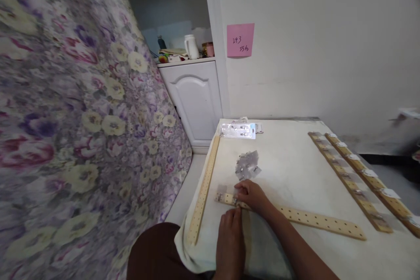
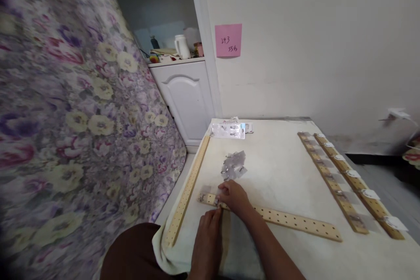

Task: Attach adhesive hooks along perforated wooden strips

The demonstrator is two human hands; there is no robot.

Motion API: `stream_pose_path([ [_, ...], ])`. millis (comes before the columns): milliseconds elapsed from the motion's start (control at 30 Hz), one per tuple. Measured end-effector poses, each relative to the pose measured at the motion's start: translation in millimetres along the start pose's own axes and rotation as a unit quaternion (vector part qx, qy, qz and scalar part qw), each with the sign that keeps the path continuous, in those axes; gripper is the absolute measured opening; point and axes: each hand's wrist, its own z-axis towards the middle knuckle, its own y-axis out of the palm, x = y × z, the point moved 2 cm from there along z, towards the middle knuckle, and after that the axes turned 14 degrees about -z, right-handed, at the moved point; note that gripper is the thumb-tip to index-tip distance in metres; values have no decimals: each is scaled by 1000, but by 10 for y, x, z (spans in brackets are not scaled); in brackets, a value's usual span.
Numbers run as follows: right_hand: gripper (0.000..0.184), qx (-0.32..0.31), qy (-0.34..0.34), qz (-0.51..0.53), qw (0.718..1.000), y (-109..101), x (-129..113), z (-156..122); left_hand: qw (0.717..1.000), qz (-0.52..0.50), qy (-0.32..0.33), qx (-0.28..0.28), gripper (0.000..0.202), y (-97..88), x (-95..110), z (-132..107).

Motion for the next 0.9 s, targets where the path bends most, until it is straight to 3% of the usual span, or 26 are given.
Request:
stream_pose_path([
  [300, 31, 2, 0, -14, 1000, 36, 26, 54, 998, 50, 37, -3, 59, 39, -17, -3],
  [633, 27, 59, -28, -1, 998, -63, -26, -98, 998, -46, 42, 27, 46, -40, -70, -52],
  [900, 20, 78, -40, 16, 996, -69, -26, -127, 999, -19, 25, 17, 52, -29, -18, -52],
])
